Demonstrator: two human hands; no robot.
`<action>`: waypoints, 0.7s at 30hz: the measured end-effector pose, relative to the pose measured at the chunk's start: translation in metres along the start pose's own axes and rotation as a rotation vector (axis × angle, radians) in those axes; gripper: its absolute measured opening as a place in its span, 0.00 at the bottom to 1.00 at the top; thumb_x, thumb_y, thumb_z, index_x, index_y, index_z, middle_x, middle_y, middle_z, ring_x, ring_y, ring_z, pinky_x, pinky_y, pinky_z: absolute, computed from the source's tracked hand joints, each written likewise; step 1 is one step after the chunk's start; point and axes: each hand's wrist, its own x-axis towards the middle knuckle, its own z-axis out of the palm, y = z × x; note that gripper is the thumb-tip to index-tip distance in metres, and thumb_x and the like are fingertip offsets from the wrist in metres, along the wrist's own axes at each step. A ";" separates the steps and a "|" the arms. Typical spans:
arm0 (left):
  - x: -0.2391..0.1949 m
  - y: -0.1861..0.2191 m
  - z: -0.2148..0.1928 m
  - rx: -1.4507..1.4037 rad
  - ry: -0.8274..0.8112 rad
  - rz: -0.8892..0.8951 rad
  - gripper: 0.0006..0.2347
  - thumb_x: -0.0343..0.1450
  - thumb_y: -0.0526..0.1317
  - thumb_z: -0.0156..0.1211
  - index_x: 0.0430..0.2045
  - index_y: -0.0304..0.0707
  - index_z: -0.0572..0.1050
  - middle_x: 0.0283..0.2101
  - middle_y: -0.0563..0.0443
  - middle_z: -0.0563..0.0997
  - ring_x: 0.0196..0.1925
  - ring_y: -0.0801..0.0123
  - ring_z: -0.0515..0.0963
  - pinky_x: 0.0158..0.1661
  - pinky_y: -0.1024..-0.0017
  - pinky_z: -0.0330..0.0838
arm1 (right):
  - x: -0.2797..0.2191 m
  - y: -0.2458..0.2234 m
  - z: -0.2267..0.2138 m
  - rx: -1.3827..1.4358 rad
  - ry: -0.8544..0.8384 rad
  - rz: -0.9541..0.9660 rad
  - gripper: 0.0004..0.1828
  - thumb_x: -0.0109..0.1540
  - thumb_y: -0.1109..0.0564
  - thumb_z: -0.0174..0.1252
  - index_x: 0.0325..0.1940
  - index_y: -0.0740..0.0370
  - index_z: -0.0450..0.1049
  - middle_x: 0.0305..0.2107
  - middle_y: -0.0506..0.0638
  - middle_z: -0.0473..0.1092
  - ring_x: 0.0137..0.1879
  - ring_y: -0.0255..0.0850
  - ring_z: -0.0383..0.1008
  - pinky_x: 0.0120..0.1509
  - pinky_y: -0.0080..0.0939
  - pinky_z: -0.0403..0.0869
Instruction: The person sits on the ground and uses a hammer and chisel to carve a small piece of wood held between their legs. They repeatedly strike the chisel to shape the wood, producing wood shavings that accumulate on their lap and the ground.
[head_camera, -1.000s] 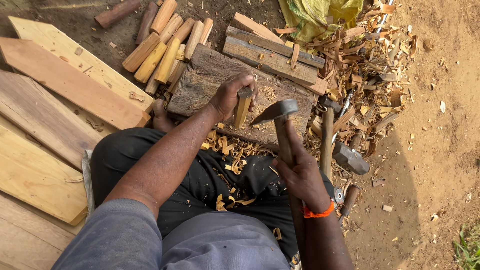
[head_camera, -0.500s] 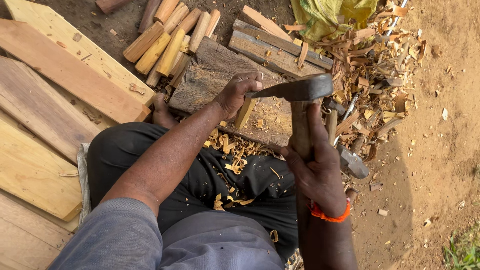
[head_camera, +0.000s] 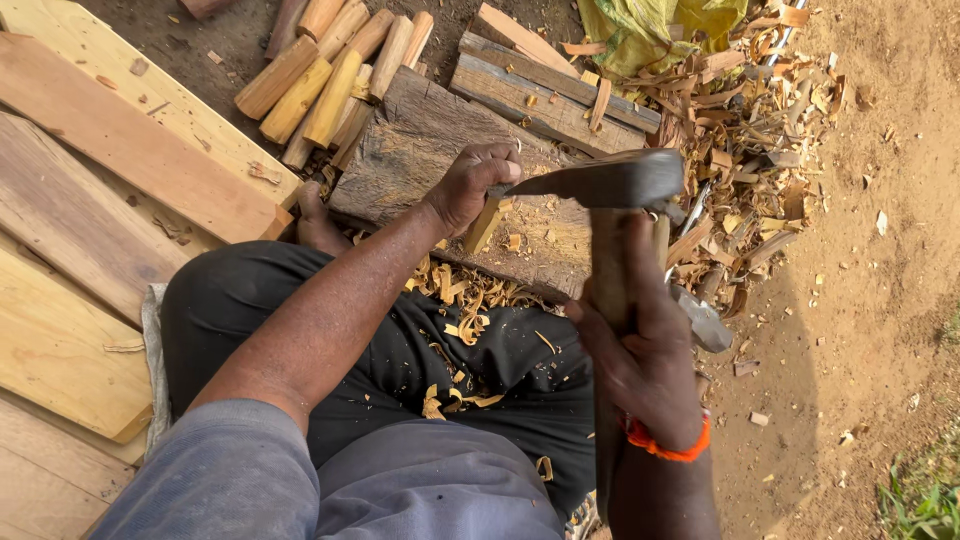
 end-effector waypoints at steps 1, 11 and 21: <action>0.000 -0.002 0.001 0.018 -0.010 0.009 0.07 0.68 0.42 0.55 0.22 0.40 0.70 0.25 0.54 0.72 0.30 0.71 0.73 0.38 0.65 0.75 | -0.005 -0.007 -0.002 0.040 0.014 -0.005 0.51 0.60 0.80 0.52 0.84 0.59 0.42 0.82 0.58 0.48 0.43 0.26 0.63 0.44 0.30 0.68; 0.002 0.007 0.002 -0.036 0.038 0.002 0.07 0.69 0.42 0.56 0.24 0.39 0.72 0.28 0.54 0.73 0.31 0.72 0.73 0.37 0.67 0.72 | 0.023 0.017 0.016 -0.203 -0.095 0.040 0.50 0.61 0.79 0.56 0.83 0.64 0.42 0.75 0.57 0.57 0.44 0.30 0.63 0.47 0.32 0.70; -0.001 -0.002 -0.001 0.015 0.009 -0.007 0.07 0.68 0.42 0.56 0.22 0.40 0.71 0.26 0.54 0.74 0.29 0.73 0.71 0.34 0.69 0.71 | -0.001 -0.042 0.009 -0.030 0.166 -0.122 0.53 0.61 0.76 0.56 0.84 0.56 0.37 0.59 0.55 0.68 0.42 0.30 0.69 0.44 0.31 0.73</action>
